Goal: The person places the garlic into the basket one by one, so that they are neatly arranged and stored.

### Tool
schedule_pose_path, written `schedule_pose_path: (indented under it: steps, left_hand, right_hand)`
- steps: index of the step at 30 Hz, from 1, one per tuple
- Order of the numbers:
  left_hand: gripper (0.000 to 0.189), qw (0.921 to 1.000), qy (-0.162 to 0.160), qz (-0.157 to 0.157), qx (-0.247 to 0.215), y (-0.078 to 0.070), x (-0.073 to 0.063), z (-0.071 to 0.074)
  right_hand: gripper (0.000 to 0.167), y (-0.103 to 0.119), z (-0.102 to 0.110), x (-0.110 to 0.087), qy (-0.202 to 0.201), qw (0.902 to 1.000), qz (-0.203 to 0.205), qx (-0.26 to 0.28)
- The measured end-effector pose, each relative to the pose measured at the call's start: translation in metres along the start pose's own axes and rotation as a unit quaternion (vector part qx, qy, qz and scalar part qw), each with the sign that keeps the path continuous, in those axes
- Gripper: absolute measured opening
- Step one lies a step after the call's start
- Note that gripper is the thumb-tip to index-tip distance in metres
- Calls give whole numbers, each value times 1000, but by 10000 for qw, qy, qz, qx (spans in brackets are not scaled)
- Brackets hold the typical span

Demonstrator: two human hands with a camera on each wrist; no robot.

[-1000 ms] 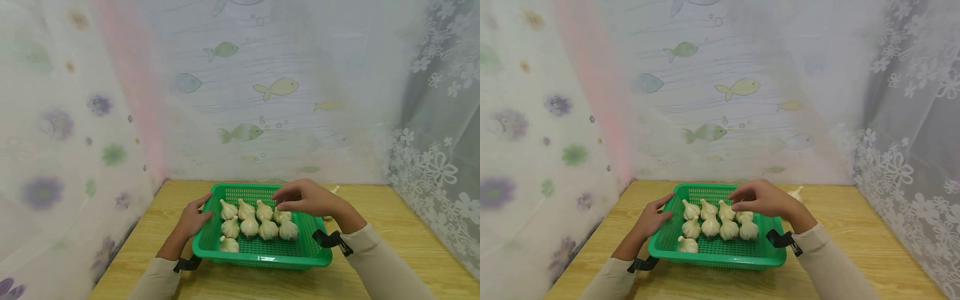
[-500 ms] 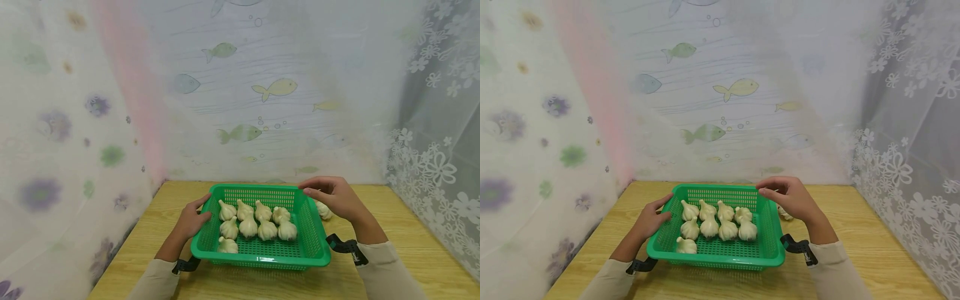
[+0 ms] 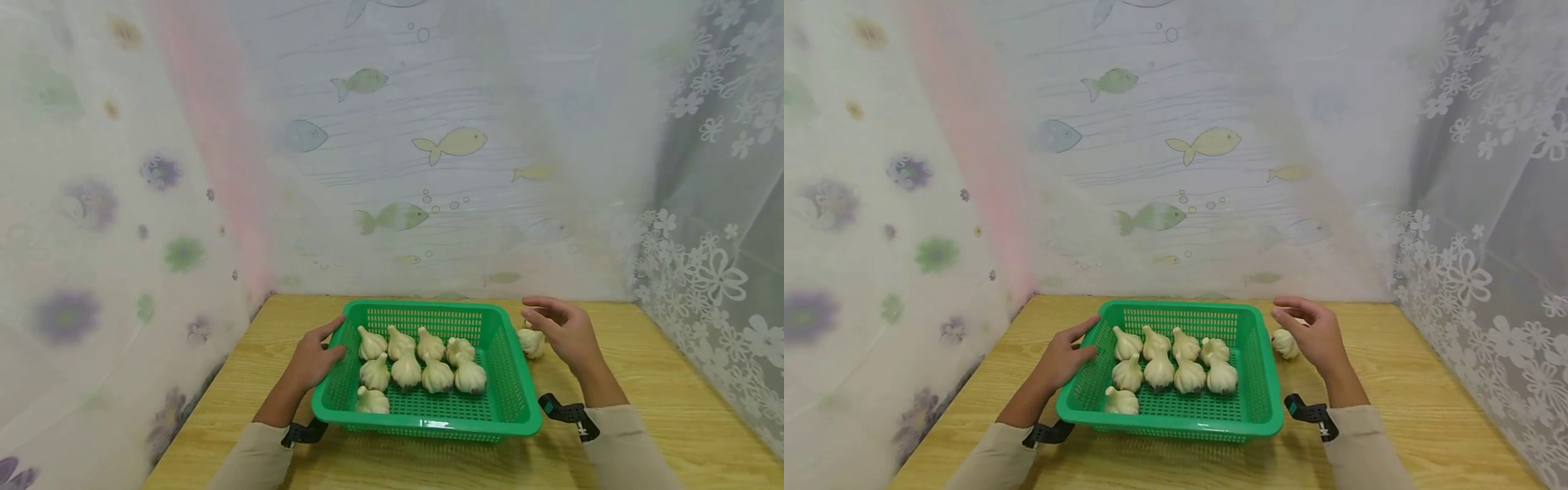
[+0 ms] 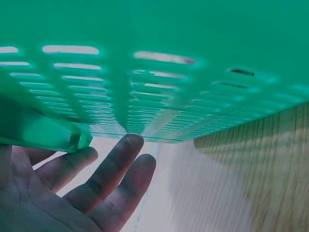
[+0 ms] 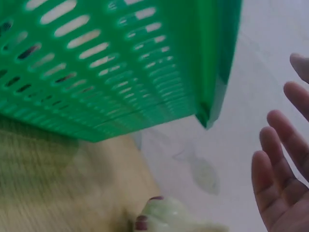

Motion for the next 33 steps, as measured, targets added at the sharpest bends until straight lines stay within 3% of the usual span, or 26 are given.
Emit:
schedule_pose_path:
  steps: [6, 11, 23, 33]
  left_hand:
    - [69, 10000, 4, -25, -1, -2, 0, 0]
    - [69, 10000, -17, -10, 36, -1, 0, 0]
    - [69, 10000, -16, -24, 51, 1, 0, 0]
    - [70, 10000, -5, -30, 22, 0, 0, 1]
  right_hand:
    - [44, -24, 3, 1, -443, 9988, -141, -145]
    - [52, -44, 3, 1, -555, 9977, -337, -190]
    - [60, -74, -4, -4, -567, 9957, -709, -160]
    - [67, -91, -18, -10, -151, 9959, -888, 20]
Point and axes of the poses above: each hand's wrist, its own x-axis towards the middle knuckle, its own z-axis out of the back of the hand, y = z × x, the point moved 10 cm from there along x, towards the middle knuckle, and after that the axes turned 4 degrees about -z, right-handed, at the moved point
